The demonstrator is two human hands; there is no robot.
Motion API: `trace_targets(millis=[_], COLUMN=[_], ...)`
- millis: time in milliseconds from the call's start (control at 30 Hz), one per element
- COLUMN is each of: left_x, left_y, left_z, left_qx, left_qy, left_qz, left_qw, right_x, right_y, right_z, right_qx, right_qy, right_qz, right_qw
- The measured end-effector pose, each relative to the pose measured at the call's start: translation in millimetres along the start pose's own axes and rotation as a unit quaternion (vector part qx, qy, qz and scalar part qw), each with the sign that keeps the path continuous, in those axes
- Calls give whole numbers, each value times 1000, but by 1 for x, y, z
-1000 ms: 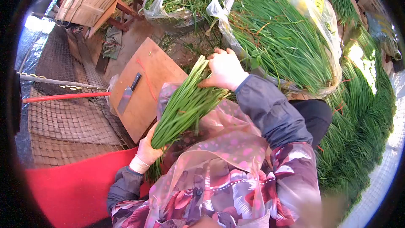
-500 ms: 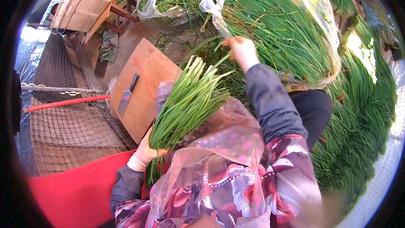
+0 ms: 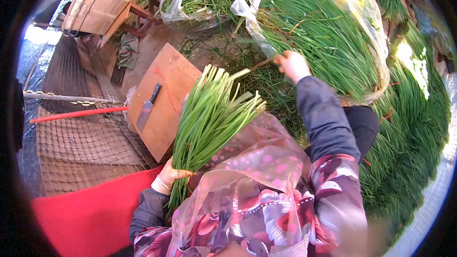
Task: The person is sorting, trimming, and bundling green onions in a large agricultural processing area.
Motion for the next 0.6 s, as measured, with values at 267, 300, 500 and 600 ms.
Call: trace_targets(millis=[267,300,500,600], left_x=[-1,-2,12,11], left_y=[1,1,4,3], left_z=[13,15,4,8], left_qx=[-14,-31,-26,-29], left_qy=[-24,-35,70,92], left_qz=[-6,3,32,66], left_qw=[1000,999,997,993], right_x=[100,112,158,169], right_y=[-33,-39,-44,-55], right_z=[-41,-40,-5,20], right_qx=[-84,-47,12,42], right_qy=[-188,-120,-183,-338], right_qz=[-256,-284,-376,-405], right_qw=[944,950,908,848])
Point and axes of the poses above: each hand's wrist, its own y-axis towards the middle knuckle, its own z-axis out of the palm, x = y × z, the point moved 3 cm from there along y, towards the middle knuckle, and after that the axes turned 11 degrees about -y, right-handed, at the moved point
